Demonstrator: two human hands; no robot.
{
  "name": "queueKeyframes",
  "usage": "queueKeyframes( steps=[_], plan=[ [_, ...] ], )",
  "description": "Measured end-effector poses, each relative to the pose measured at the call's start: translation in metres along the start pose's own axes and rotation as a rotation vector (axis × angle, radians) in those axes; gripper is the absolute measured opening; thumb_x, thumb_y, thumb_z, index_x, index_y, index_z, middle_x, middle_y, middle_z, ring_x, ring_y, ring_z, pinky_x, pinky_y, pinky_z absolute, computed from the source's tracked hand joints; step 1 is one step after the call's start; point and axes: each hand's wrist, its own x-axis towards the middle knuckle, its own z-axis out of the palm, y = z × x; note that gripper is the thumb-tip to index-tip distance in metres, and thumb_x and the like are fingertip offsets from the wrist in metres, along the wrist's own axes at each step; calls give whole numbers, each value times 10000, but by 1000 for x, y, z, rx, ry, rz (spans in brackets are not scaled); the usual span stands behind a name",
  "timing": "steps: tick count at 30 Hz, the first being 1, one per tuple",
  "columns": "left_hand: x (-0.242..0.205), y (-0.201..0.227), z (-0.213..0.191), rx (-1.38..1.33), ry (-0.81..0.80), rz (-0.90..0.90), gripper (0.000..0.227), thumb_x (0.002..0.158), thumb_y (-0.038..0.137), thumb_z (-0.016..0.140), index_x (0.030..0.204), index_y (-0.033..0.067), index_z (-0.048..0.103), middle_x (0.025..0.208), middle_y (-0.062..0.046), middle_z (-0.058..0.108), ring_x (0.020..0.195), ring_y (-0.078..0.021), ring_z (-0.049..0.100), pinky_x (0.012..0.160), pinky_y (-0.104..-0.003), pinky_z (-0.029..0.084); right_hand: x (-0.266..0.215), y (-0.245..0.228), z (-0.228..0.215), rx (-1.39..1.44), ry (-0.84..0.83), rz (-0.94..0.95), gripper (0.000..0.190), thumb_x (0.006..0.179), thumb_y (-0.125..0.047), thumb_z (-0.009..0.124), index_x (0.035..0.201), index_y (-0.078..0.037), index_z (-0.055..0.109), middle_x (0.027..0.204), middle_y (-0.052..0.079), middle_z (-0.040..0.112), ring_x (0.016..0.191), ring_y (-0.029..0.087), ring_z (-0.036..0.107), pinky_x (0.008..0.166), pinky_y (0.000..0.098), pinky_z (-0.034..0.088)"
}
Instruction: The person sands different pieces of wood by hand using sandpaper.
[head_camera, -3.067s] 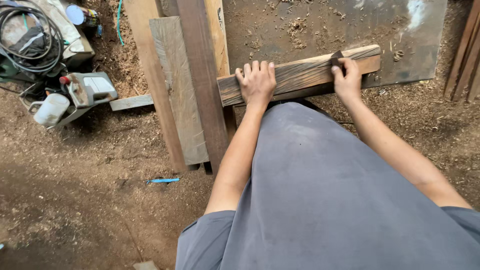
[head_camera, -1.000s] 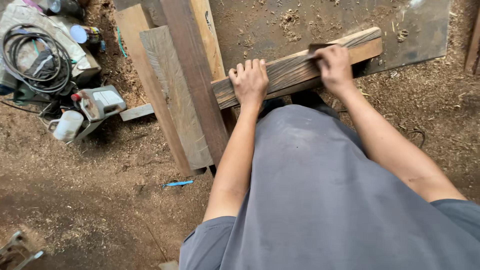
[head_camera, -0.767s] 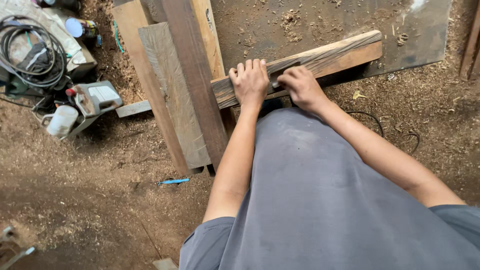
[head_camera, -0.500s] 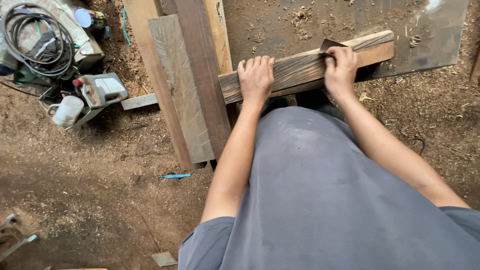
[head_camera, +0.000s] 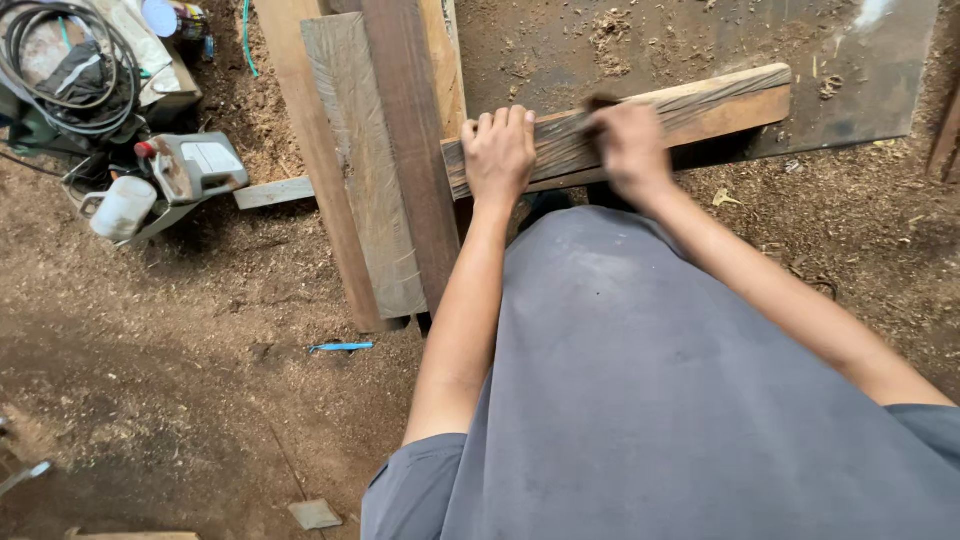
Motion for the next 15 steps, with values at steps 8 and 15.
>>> queueKeyframes(
  steps=[8,15],
  plan=[
    [6,3,-12,28,-74,36,541,880,628,624,1024,119,736,974,-97,703,985,-283,617,917,-496,387,-1,35,-13,29,4,201,192,1006,-45,596,1196,-62,616,1293,180,512,1253,370,459,1089,488,385],
    [25,13,-19,18,-112,62,631,628,621,846,1007,135,713,1091,-81,644,1083,-249,547,919,-518,358,17,45,-33,90,-24,19,223,970,-82,694,1157,-45,578,1499,165,520,1467,407,369,1205,525,294]
  ],
)
